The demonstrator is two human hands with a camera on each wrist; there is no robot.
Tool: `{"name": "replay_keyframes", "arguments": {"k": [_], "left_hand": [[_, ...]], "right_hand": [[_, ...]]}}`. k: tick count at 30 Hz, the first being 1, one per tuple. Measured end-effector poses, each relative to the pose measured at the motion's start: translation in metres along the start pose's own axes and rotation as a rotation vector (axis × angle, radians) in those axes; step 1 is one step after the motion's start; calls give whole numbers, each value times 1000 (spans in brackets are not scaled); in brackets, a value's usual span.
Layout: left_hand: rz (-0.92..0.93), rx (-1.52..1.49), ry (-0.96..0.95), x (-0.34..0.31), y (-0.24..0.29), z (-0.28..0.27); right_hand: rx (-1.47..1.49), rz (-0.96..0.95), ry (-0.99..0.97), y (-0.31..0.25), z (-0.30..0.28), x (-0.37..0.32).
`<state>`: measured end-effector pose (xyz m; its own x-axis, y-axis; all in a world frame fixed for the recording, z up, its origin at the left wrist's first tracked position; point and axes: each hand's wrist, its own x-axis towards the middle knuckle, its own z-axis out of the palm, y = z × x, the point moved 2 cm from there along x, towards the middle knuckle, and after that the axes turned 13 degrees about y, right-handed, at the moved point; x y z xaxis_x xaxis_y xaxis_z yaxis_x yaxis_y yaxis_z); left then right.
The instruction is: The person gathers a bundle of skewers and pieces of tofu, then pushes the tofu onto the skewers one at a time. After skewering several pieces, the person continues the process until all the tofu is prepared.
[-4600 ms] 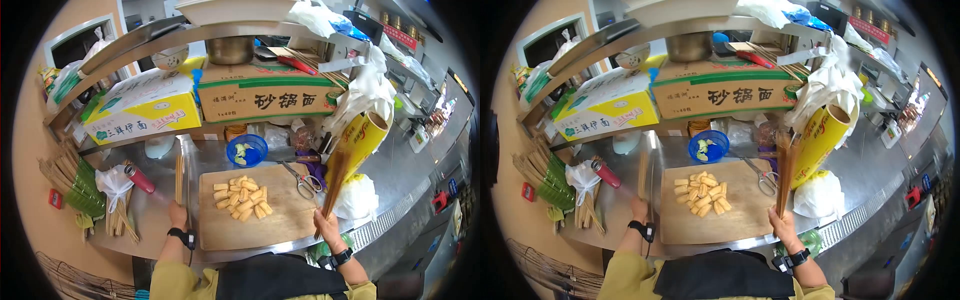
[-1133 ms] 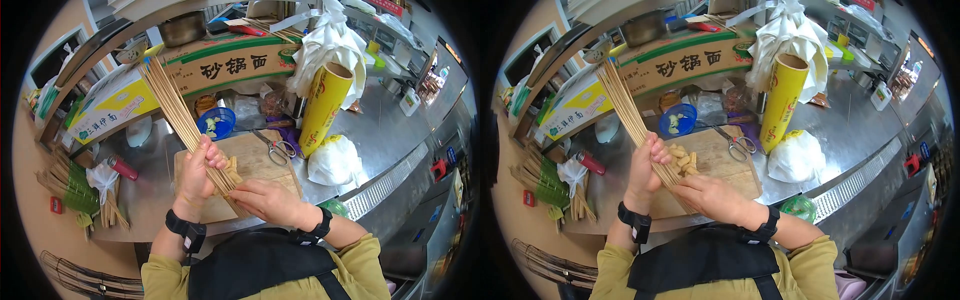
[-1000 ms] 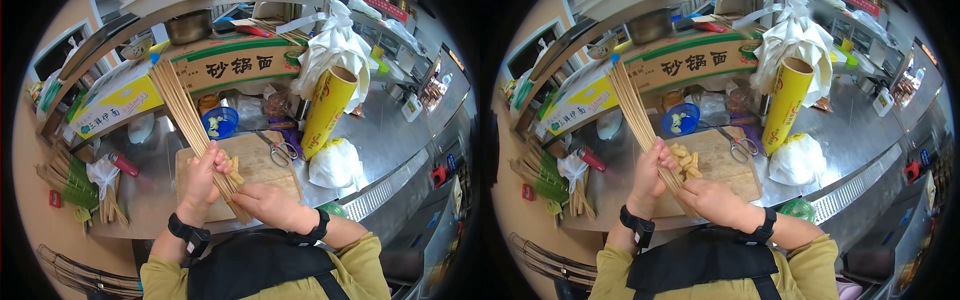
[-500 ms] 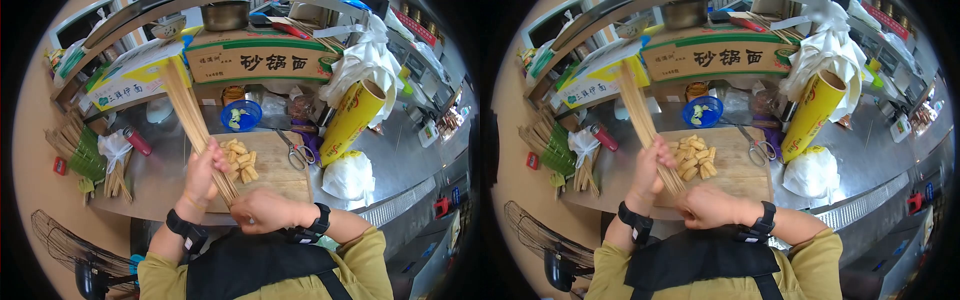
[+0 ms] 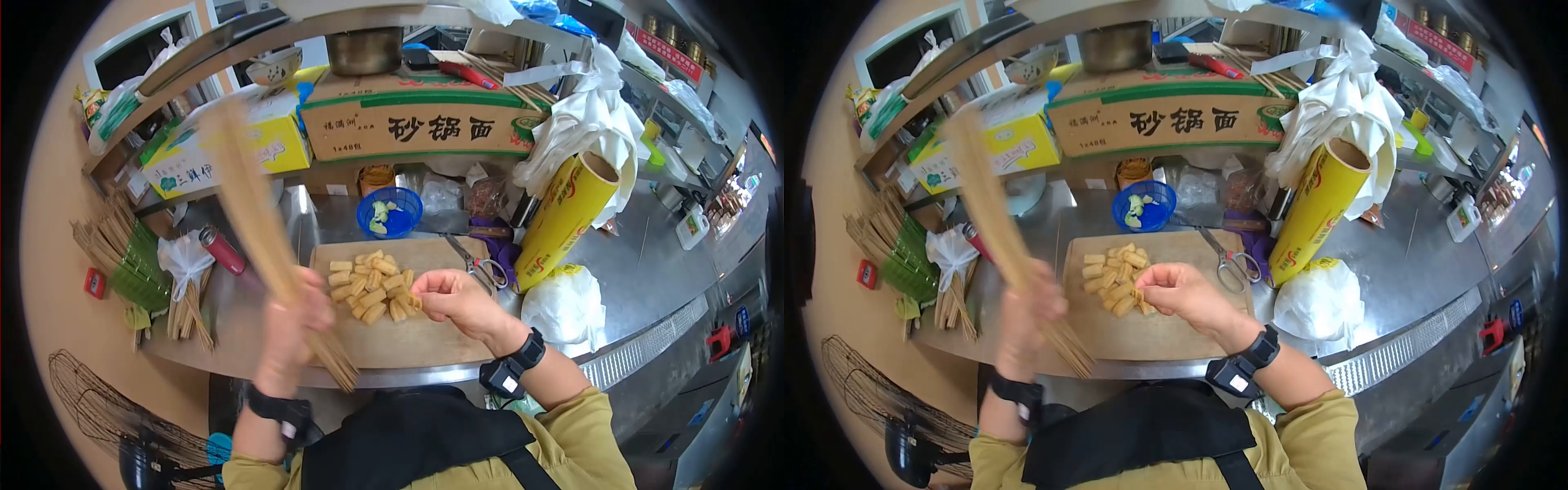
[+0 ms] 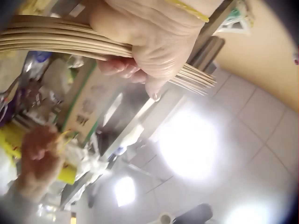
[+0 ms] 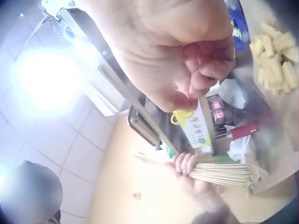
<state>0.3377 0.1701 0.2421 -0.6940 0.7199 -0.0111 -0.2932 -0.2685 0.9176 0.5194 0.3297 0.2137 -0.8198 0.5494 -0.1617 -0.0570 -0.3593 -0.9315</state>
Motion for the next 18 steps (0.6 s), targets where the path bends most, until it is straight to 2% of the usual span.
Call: {"name": "replay_keyframes", "arguments": {"k": [1,3,8,11,18], "left_hand": [[-70,84,-41,-7,-12,15],[-214,46,-178,-9,-30,30],[-270,78,-256,-4,-39,42],[-284,138,-313,2,-44,45],[-416,52,-287,6,-56,51]], "right_hand": [[0,-41,27,-3,7,0],[-40,-85,56,-11,20,-5],[-165,-208,113,6,19,-7],[-291,-219,162,8,19,-12],[-284,-254,292,10,8,-19]]}}
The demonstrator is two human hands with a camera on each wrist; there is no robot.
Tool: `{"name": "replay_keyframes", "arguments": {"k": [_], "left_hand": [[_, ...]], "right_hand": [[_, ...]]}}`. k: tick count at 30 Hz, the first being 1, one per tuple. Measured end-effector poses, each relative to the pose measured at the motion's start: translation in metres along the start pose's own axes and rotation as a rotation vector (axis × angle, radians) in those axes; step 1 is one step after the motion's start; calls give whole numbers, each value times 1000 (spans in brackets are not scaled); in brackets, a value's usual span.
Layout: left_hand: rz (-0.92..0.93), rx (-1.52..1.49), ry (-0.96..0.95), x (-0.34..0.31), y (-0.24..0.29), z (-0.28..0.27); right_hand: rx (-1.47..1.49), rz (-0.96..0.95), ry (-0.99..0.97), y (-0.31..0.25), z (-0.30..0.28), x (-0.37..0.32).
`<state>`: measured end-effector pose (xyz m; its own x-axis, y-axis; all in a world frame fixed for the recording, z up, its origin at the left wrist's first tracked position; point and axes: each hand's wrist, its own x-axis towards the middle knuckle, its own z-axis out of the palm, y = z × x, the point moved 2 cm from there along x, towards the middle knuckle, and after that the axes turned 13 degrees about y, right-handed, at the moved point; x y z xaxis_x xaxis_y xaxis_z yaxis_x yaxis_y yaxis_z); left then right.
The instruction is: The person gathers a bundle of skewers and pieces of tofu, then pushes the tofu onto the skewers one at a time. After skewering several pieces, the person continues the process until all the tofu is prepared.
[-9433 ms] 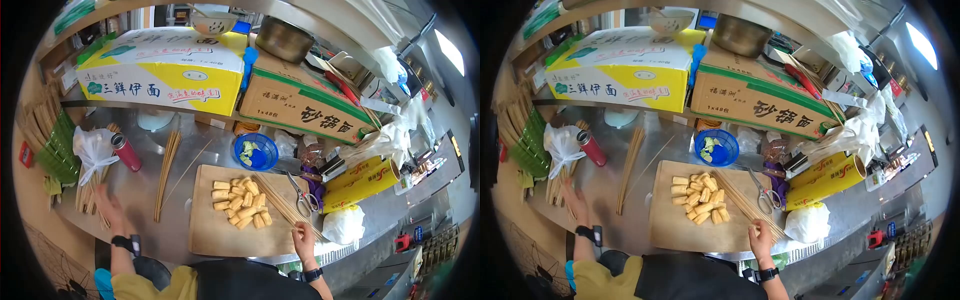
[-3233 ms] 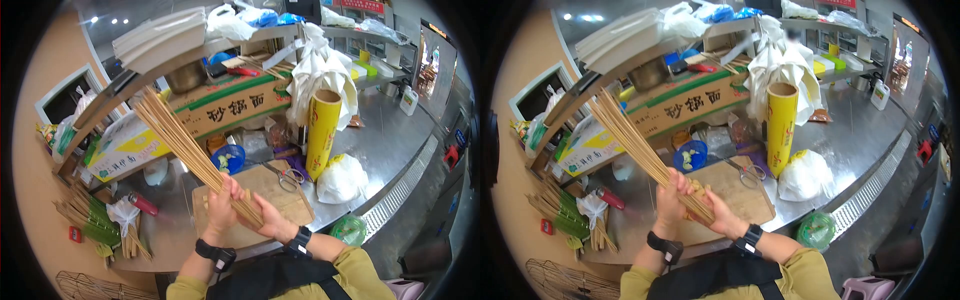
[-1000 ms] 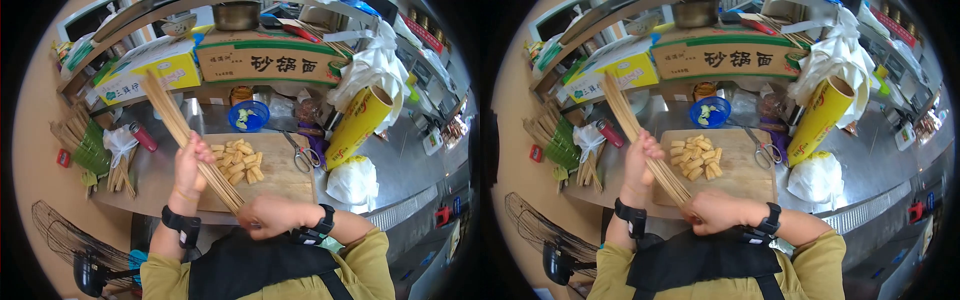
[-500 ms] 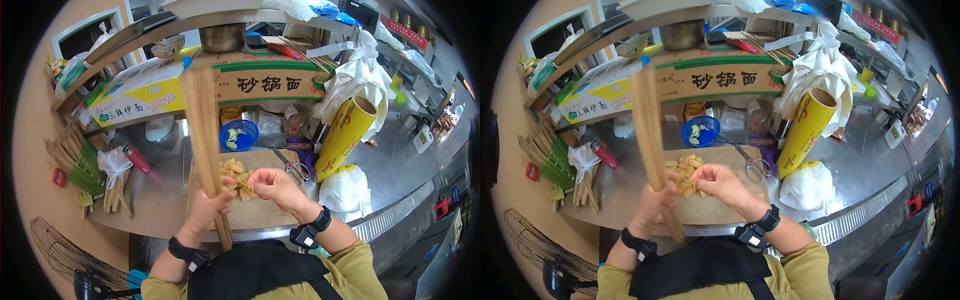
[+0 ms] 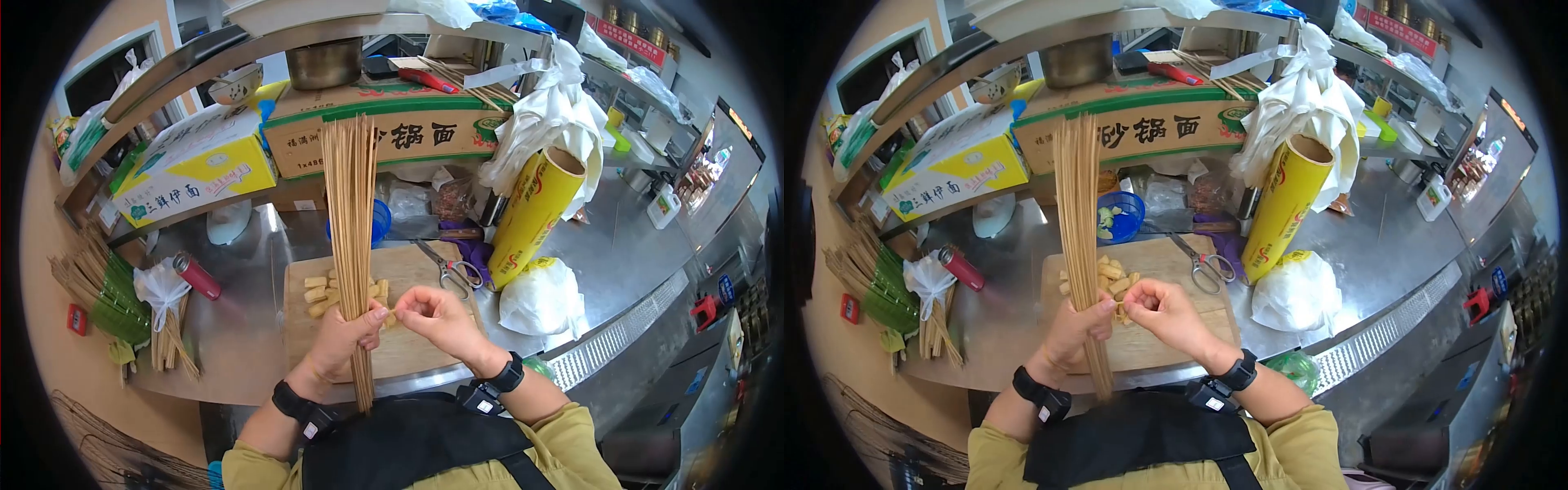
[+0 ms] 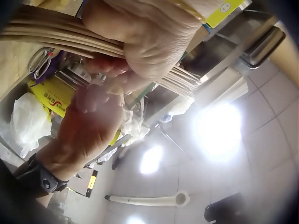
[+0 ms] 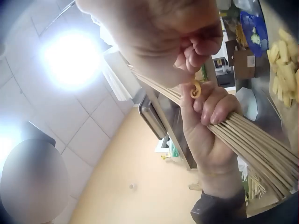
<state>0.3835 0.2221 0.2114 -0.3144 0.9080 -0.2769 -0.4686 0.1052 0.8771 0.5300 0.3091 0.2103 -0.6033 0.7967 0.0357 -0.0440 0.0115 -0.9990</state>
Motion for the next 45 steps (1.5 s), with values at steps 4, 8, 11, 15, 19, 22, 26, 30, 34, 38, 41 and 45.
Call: {"name": "replay_keyframes", "arguments": {"k": [4,8,11,15,19,22,26,30,34,38,41,45], "left_hand": [[5,-9,-20,3,3,-4],[13,12,-28,3,10,-8],[17,26,-38,4,11,-7],[44,30,-94,2,11,-6],[85,52,-129,-3,12,-9],[42,13,-163,-8,13,-9],[78,-49,-116,-11,14,-16],[118,-152,-58,-7,13,-26],[124,-277,-76,-5,6,-24],[273,-303,168,-7,11,-40],[382,-393,283,-5,16,-44],[418,-455,271,-9,15,-45]], "right_hand": [[6,16,48,-1,-15,0],[122,-44,189,10,-29,9],[226,-89,75,-4,-11,9],[230,77,-143,-11,15,6],[367,197,-248,0,19,12],[395,192,-284,7,18,13],[544,144,-232,10,19,10],[933,-86,-501,-31,27,9],[976,125,-682,-52,36,8],[120,-153,-459,-41,47,11],[-369,-438,-486,16,61,1],[-222,95,-377,60,91,-2]]}}
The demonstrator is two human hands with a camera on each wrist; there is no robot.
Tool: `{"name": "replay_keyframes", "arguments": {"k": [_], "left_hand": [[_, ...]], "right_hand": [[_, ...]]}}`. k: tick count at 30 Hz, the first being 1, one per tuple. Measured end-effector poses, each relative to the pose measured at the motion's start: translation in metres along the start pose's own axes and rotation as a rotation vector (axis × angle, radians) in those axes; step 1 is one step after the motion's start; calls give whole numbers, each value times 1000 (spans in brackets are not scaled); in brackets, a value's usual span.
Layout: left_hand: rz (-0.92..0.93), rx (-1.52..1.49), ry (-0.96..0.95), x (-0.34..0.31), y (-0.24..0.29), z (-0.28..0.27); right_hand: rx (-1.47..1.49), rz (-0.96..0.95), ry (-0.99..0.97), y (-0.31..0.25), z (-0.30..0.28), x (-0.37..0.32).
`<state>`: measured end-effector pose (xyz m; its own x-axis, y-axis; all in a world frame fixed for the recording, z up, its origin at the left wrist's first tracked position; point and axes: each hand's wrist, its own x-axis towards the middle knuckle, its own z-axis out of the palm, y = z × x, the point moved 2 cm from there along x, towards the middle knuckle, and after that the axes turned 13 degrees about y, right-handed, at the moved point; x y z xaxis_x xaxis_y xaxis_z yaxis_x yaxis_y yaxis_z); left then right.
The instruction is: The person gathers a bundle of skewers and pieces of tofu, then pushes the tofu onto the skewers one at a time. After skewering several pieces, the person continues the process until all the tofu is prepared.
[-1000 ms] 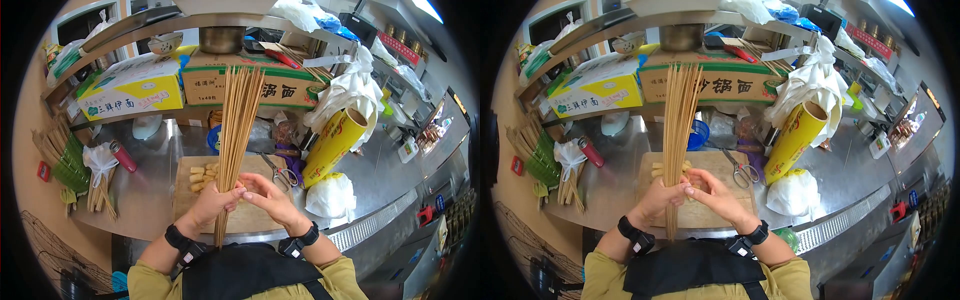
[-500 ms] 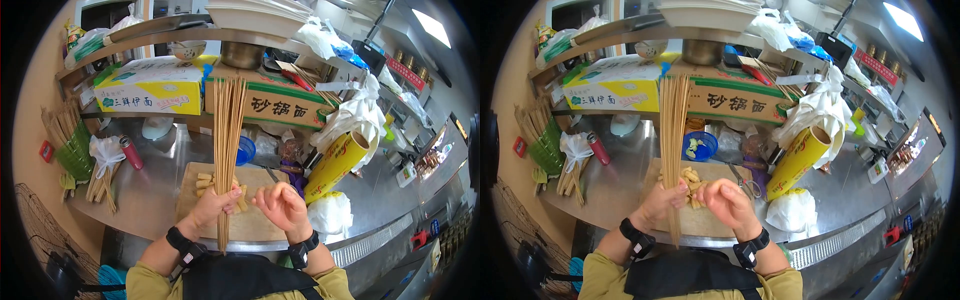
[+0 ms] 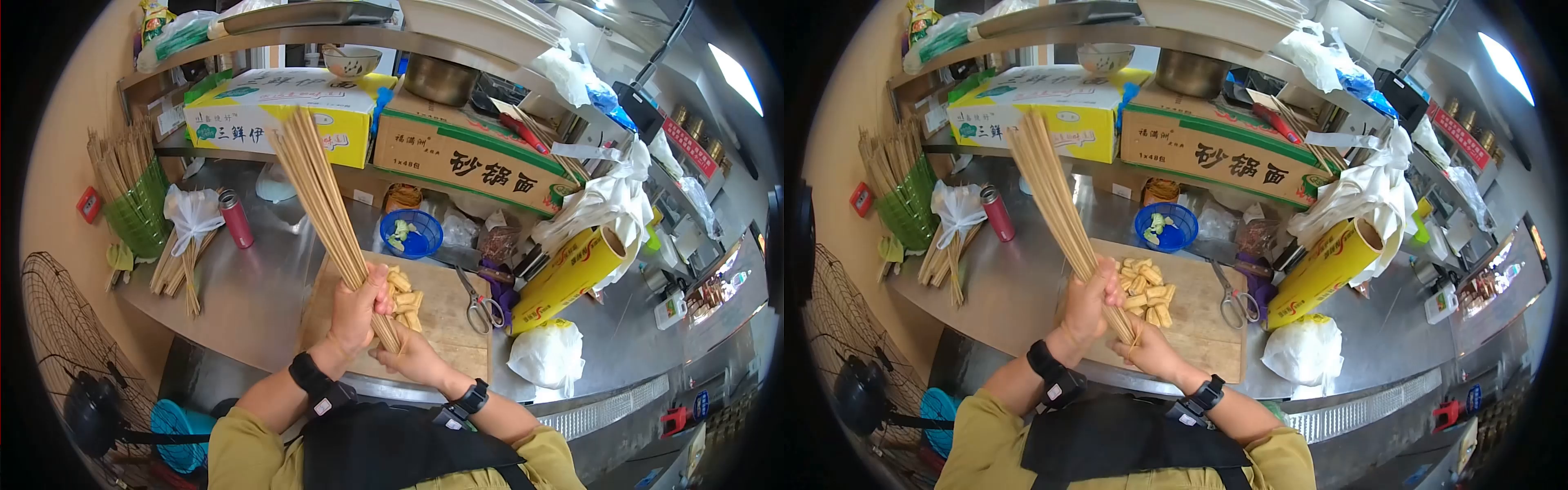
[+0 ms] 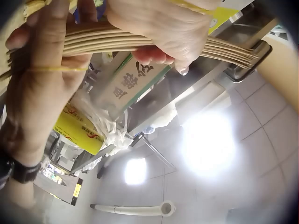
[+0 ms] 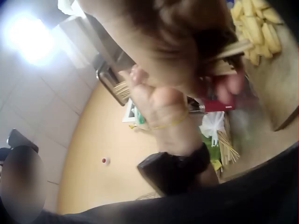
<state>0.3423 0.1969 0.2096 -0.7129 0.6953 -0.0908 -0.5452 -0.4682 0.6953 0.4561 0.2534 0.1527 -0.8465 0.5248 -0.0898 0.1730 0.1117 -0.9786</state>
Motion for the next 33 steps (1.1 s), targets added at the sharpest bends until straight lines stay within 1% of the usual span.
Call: {"name": "replay_keyframes", "arguments": {"k": [2,4,5,6,8,10,12,14,15,16,17,19,20,21,23,24,26,27,28,29,30,31,32,33], "left_hand": [[5,33,-93,0,-1,1],[27,105,-213,-2,-7,0],[30,176,-252,-2,-9,-1],[30,247,-291,-3,-12,-2],[39,440,-398,-7,-23,0],[82,686,-529,-10,-35,4],[13,760,-596,-4,-72,-13],[2,827,-615,5,-114,-47],[-6,861,-625,10,-126,-57],[12,872,-594,16,-130,-57],[21,884,-562,19,-133,-59],[-30,862,-515,17,-129,-57],[-75,829,-501,16,-116,-49],[-118,794,-484,16,-105,-41],[-66,676,-432,14,-85,-35],[-49,621,-404,12,-78,-37],[-143,711,-295,6,-69,-59],[-194,758,-253,4,-64,-72],[-194,1005,-339,6,-70,-98],[102,1231,-520,-5,-60,-85],[425,1421,-714,-25,-40,-62],[786,1562,-915,-38,-27,-39],[1091,1375,-1010,-41,-27,-15],[1107,1434,-1040,-36,-36,-4]], "right_hand": [[-39,-135,114,16,0,9],[35,-168,175,17,-5,8],[72,-184,205,16,-7,7],[91,-193,181,23,-7,8],[125,-211,141,55,-12,15],[-27,-182,267,81,-19,14],[-154,-170,233,151,-24,20],[-142,-176,182,167,-26,21],[-80,-184,221,144,-25,11],[-66,-200,279,159,-22,14],[1,-207,268,145,-24,16],[138,-198,239,112,-23,5],[-80,-210,252,136,-28,12],[-128,-158,250,118,-31,6],[-222,-47,240,82,-39,-8],[-243,-20,218,79,-45,-7],[-273,54,185,82,-53,-11],[-361,100,150,75,-58,-11],[-449,142,122,62,-66,-11],[-535,185,100,56,-72,-13],[-574,67,123,60,-76,-14],[-651,49,125,58,-76,-17],[-735,38,136,51,-73,-18],[-820,33,152,44,-72,-20]]}}
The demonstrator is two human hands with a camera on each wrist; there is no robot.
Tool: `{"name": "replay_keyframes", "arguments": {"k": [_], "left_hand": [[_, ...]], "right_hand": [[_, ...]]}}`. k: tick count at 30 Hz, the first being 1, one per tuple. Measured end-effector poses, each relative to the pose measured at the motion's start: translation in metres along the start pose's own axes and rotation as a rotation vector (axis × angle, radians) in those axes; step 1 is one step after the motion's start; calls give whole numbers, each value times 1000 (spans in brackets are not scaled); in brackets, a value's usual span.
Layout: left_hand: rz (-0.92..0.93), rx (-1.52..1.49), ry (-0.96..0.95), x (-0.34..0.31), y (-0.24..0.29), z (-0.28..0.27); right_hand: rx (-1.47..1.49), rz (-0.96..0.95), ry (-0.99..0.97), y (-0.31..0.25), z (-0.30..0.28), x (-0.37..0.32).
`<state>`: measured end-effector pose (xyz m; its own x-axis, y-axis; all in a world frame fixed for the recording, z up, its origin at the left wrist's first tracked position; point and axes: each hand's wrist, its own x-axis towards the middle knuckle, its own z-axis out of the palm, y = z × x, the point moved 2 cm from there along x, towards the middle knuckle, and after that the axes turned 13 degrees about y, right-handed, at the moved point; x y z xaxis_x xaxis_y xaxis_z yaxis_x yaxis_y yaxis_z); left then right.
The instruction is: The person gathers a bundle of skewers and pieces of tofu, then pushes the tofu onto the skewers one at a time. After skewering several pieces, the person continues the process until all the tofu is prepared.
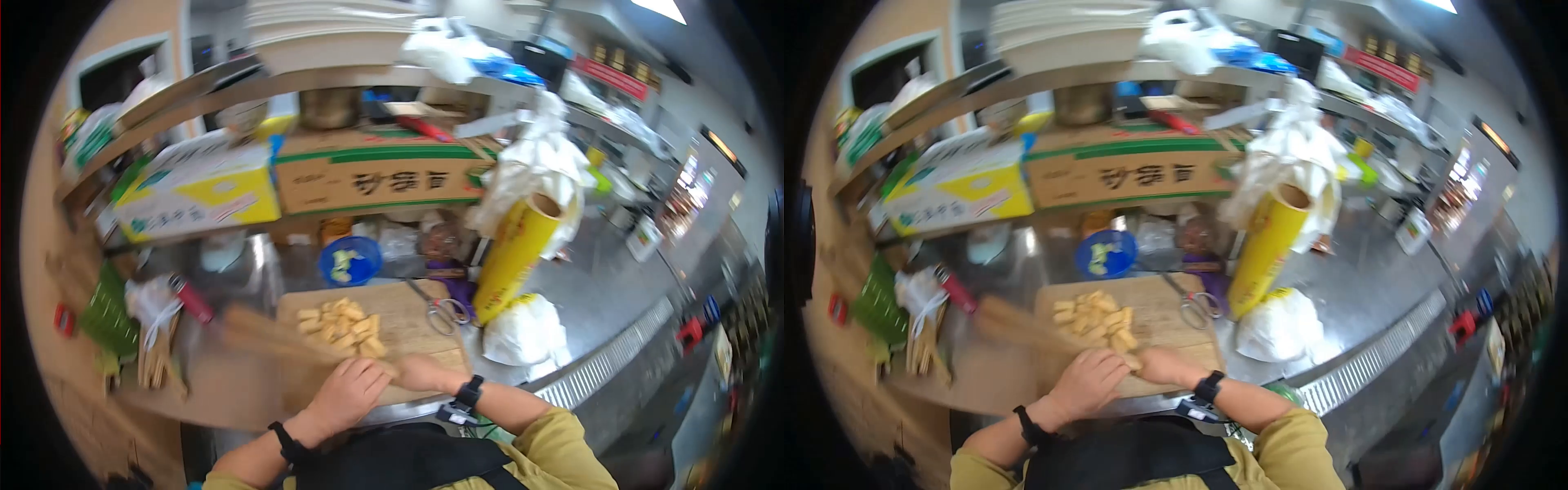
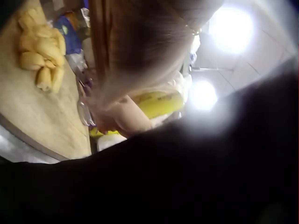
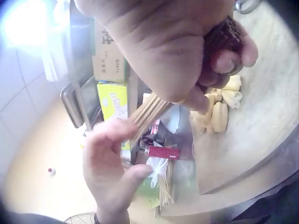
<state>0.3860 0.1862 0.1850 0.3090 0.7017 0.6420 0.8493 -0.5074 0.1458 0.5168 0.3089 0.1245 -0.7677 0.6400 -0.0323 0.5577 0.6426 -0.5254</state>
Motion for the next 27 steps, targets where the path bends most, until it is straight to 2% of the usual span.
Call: {"name": "replay_keyframes", "arguments": {"k": [2,3,5,6,7,9,10,12,15,18,19,22,24,26,27], "left_hand": [[46,91,-81,11,4,20],[-62,257,-287,6,4,34],[-137,285,-471,5,-1,53],[-29,309,-384,-2,-7,66],[-48,282,-491,2,-4,67],[-111,146,-504,0,-11,79],[-225,180,-686,25,11,60],[-383,-125,-755,32,13,57],[-284,-173,-711,30,10,67],[-96,-270,-533,35,14,64],[-29,-239,-526,28,6,74],[-18,-170,-644,41,18,61],[-15,-144,-613,38,18,64],[-22,-109,-577,33,15,67],[-53,-78,-630,31,11,70]], "right_hand": [[-84,-75,-146,-10,-5,-6],[-79,-77,-145,-12,-8,-10],[-85,-74,-115,-6,-7,-14],[-94,-65,-94,1,-6,-17],[-92,-60,-54,-1,-15,-25],[-98,-56,91,5,-9,-36],[-109,-58,189,13,-1,-37],[-57,-51,253,7,-21,-51],[59,-93,213,27,-14,-51],[162,-72,182,43,-7,-49],[174,-58,151,48,-2,-46],[233,-52,123,57,10,-39],[259,-61,149,56,8,-38],[321,-40,64,50,-3,-40],[360,-37,9,42,-16,-44]]}}
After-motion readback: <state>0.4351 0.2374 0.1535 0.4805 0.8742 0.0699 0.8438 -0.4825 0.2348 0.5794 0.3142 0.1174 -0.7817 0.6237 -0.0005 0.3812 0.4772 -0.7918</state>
